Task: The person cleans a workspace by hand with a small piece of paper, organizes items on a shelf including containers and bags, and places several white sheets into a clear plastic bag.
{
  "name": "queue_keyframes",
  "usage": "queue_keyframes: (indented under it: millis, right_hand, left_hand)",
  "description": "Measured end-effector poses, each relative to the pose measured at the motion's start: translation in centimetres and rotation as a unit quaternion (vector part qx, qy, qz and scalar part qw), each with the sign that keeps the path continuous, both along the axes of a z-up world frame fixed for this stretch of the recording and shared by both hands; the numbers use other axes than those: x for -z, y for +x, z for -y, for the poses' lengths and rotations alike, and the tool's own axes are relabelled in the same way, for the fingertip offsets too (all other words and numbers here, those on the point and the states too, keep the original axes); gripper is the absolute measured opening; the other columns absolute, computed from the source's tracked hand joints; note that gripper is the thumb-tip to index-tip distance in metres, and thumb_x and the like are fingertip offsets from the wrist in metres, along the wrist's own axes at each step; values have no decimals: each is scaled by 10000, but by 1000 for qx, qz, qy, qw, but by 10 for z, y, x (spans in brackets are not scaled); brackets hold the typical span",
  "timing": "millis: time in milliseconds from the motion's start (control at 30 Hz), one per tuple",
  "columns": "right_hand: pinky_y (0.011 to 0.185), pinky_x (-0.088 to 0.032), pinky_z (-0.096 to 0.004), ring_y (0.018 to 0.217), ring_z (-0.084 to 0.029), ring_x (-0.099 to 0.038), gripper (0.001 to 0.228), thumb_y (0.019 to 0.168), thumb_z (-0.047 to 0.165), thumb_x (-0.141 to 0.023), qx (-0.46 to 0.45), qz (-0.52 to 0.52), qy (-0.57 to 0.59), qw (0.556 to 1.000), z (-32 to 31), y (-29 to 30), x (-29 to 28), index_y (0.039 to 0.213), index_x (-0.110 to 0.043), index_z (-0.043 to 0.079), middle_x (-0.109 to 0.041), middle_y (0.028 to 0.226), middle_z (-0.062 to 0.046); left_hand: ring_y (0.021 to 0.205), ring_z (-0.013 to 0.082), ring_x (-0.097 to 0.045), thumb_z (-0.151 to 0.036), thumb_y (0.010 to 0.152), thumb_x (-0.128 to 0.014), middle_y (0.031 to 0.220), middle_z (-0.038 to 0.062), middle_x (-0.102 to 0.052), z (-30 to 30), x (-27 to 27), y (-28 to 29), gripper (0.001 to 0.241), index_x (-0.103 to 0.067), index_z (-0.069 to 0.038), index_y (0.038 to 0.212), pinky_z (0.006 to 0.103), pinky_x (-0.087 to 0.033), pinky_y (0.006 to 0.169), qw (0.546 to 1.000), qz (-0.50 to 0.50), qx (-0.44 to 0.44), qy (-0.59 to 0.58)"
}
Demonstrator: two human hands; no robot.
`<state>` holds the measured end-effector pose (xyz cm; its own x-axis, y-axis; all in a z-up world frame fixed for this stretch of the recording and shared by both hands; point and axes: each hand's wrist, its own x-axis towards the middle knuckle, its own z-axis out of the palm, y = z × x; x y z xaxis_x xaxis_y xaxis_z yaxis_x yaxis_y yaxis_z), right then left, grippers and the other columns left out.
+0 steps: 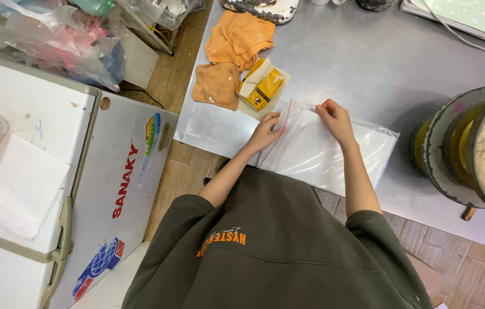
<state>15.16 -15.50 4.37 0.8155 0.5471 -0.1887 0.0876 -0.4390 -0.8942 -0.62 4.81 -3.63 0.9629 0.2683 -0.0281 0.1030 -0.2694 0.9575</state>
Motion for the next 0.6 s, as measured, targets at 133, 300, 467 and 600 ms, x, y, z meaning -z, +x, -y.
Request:
queue_keyframes:
  millis: [133,300,467,600]
  right_hand:
    - [635,-362,-273,708,-94,-432,280,1044,240,-668,12,35,37,999,20,-3,-4,883,-604,20,-529,720,-18]
    - [760,-425,-241,817,-77,-524,260,1058,219,-686,37,54,198,978,39,-12,-24,898,-601,33,-614,852,6]
    - [817,-429,-266,877,-116,-552,309,1014,306,-751,10,78,292,953,48,-28,-69,944,-619,36,-636,913,-11]
    - [959,-486,-312,1061,-183,-643,520,766,344,-865,-90,146,231,958,49,-40,-114,1119,-674,14,-693,1087,-68]
  left_hand:
    - [1105,269,-583,-165,947,-736,1063,75,-713,-4,-76,-8,151,-739,-16,965,374,-473,967,986,68,54,142]
    - [1069,226,-588,-166,866,-804,982,5,-723,1,-177,-18,159,-737,-27,830,370,-460,956,963,151,118,188]
    - [984,205,-615,-179,799,-843,906,-18,-731,9,-253,-39,118,-768,-88,805,361,-483,907,959,201,71,187]
    - [898,187,-695,-157,839,-840,897,-8,-728,6,-275,-54,130,-724,-103,814,332,-547,815,958,209,45,189]
